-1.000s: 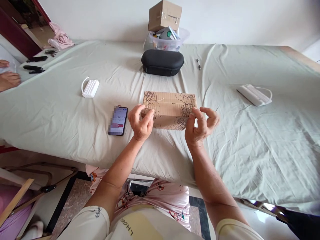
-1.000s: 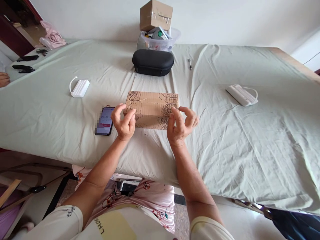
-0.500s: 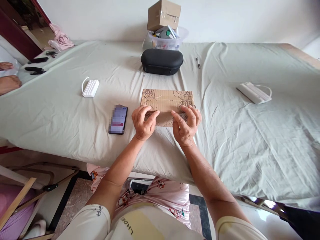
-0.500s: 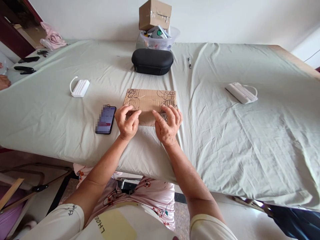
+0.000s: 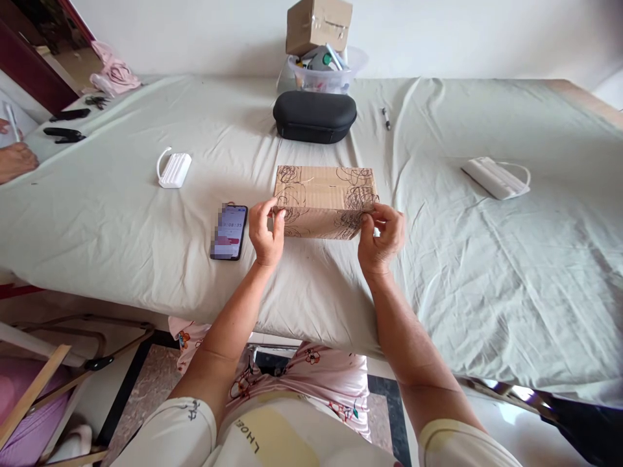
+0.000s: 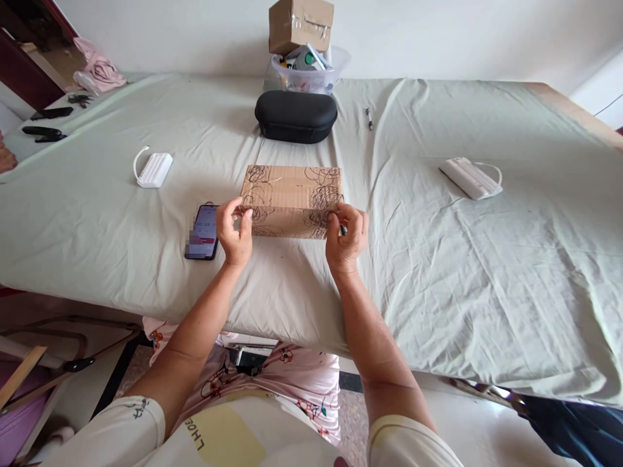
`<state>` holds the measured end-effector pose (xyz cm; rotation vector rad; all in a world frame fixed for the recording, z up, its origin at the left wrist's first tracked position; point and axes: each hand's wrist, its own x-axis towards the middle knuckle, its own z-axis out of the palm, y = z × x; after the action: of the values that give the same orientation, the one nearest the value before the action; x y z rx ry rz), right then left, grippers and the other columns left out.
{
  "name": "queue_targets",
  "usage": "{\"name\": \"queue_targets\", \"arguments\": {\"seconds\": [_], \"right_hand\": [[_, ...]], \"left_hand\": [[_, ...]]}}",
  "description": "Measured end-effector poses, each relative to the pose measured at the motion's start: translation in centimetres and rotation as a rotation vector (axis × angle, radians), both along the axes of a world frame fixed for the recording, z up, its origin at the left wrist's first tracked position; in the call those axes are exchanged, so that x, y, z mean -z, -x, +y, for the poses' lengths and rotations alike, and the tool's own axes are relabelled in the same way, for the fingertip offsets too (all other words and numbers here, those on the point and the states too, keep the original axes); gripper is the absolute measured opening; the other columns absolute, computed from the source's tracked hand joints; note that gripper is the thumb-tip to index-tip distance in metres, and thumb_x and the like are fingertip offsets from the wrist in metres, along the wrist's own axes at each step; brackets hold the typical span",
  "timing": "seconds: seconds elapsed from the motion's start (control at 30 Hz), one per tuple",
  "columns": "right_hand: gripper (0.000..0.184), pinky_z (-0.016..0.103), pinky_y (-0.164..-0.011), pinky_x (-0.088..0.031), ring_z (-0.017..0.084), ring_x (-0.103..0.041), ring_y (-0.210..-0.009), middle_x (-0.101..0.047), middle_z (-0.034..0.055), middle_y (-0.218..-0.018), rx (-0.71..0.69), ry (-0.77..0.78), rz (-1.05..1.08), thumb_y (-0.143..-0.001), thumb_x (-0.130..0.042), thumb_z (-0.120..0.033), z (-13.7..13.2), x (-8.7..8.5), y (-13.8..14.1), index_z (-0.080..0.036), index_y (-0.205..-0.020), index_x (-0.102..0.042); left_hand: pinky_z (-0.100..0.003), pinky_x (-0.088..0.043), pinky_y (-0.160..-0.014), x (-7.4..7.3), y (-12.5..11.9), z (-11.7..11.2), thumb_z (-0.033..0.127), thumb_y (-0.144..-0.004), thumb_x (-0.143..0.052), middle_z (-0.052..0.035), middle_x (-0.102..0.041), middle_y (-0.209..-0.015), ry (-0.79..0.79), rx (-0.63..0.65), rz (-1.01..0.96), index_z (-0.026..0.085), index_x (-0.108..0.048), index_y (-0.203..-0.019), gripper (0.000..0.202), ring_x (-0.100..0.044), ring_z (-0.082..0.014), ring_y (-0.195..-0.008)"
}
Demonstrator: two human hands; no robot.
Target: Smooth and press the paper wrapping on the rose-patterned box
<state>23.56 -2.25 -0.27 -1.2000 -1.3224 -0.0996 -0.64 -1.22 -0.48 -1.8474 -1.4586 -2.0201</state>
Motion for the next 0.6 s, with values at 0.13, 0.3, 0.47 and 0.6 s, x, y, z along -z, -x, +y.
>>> {"name": "queue_targets", "arguments": {"seconds": [0.13,0.3,0.47,0.6], "right_hand": [[0.019,0.036,-0.08,-0.062,0.017,-0.065,-0.088,-0.065,0.001,-0.095,-0.046,0.121,0.116,-0.097,-0.061,-0.033,0.6,1.0,0.0,-0.025,-0.113,-0.062],[0.018,0.039,-0.082,-0.059,0.021,-0.063,-0.093,-0.064,0.0051,-0.1,-0.067,0.324,0.074,-0.09,-0.058,-0.03,1.5,2.3,-0.6,-0.024,-0.106,-0.061],[0.015,0.043,-0.088,-0.053,0.023,-0.057,-0.088,-0.06,0.0049,-0.092,-0.041,0.509,-0.064,-0.083,-0.059,-0.025,2.0,3.4,-1.4,-0.024,-0.098,-0.059],[0.011,0.042,-0.086,-0.052,0.022,-0.052,-0.083,-0.056,0.0047,-0.088,-0.025,0.589,-0.12,-0.078,-0.061,-0.024,2.1,3.9,-1.6,-0.025,-0.086,-0.053]], "left_hand": [[-0.03,-0.061,-0.091,1.2,-0.1,0.7,0.053,-0.108,-0.056,-0.0088,-0.069,-0.116,0.144,0.079,-0.146,0.023,-0.059,-0.132,0.038,-0.071,-0.0171,-0.104],[-0.033,-0.061,-0.089,2.3,0.5,1.5,0.028,-0.1,-0.068,-0.0066,-0.072,-0.108,0.388,0.123,-0.146,0.022,-0.06,-0.115,0.018,-0.072,-0.0185,-0.099],[-0.042,-0.061,-0.095,2.4,1.0,1.5,0.007,-0.085,-0.077,-0.0063,-0.071,-0.102,0.648,0.057,0.018,0.022,-0.06,-0.101,0.027,-0.073,-0.0252,-0.101],[-0.049,-0.058,-0.103,2.3,0.9,1.3,0.005,-0.085,-0.076,-0.0105,-0.07,-0.108,0.708,-0.004,0.143,0.021,-0.058,-0.099,0.028,-0.071,-0.0312,-0.113]]}}
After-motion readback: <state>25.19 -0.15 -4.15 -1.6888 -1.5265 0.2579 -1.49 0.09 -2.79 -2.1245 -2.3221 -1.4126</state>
